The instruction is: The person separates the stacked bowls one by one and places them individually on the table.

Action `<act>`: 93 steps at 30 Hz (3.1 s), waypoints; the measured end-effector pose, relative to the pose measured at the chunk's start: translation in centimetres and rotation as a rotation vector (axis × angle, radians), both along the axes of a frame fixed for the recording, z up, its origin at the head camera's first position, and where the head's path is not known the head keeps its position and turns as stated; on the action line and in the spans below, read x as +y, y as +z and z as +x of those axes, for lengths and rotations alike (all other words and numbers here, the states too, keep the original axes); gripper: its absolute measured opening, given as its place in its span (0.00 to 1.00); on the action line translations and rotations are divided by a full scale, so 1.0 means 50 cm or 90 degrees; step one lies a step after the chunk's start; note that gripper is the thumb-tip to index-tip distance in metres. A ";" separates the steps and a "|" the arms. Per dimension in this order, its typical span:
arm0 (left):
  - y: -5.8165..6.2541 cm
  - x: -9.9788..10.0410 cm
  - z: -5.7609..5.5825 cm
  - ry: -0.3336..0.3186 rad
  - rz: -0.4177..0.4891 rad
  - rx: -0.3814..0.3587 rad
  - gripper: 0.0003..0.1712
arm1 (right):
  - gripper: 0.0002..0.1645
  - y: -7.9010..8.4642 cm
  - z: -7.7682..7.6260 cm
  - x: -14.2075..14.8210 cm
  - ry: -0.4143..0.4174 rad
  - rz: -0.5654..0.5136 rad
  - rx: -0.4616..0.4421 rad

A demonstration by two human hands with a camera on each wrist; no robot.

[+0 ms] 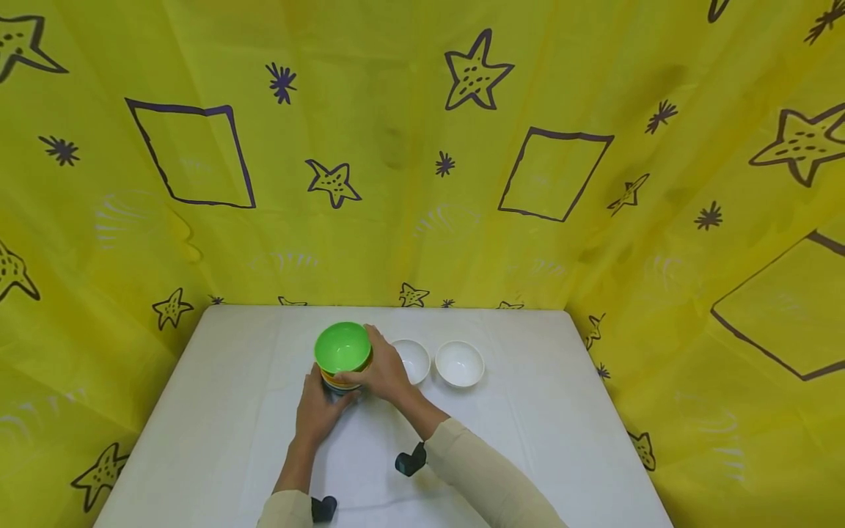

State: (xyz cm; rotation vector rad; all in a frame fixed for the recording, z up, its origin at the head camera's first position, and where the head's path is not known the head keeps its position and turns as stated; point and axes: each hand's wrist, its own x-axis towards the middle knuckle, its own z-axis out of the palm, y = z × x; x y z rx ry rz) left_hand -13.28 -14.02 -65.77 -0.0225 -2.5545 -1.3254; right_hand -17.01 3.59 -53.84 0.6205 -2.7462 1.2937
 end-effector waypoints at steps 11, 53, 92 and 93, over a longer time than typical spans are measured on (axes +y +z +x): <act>0.025 0.007 0.010 0.006 0.013 0.006 0.60 | 0.57 0.025 0.006 0.005 -0.009 -0.030 0.032; 0.044 0.016 0.013 0.005 -0.006 -0.050 0.63 | 0.61 0.067 0.027 0.129 -0.118 -0.109 0.059; 0.051 0.021 0.022 0.021 -0.013 -0.075 0.64 | 0.56 0.032 0.043 0.269 -0.231 -0.171 0.102; 0.051 0.021 0.022 0.021 -0.014 -0.073 0.64 | 0.57 0.033 0.044 0.273 -0.236 -0.172 0.098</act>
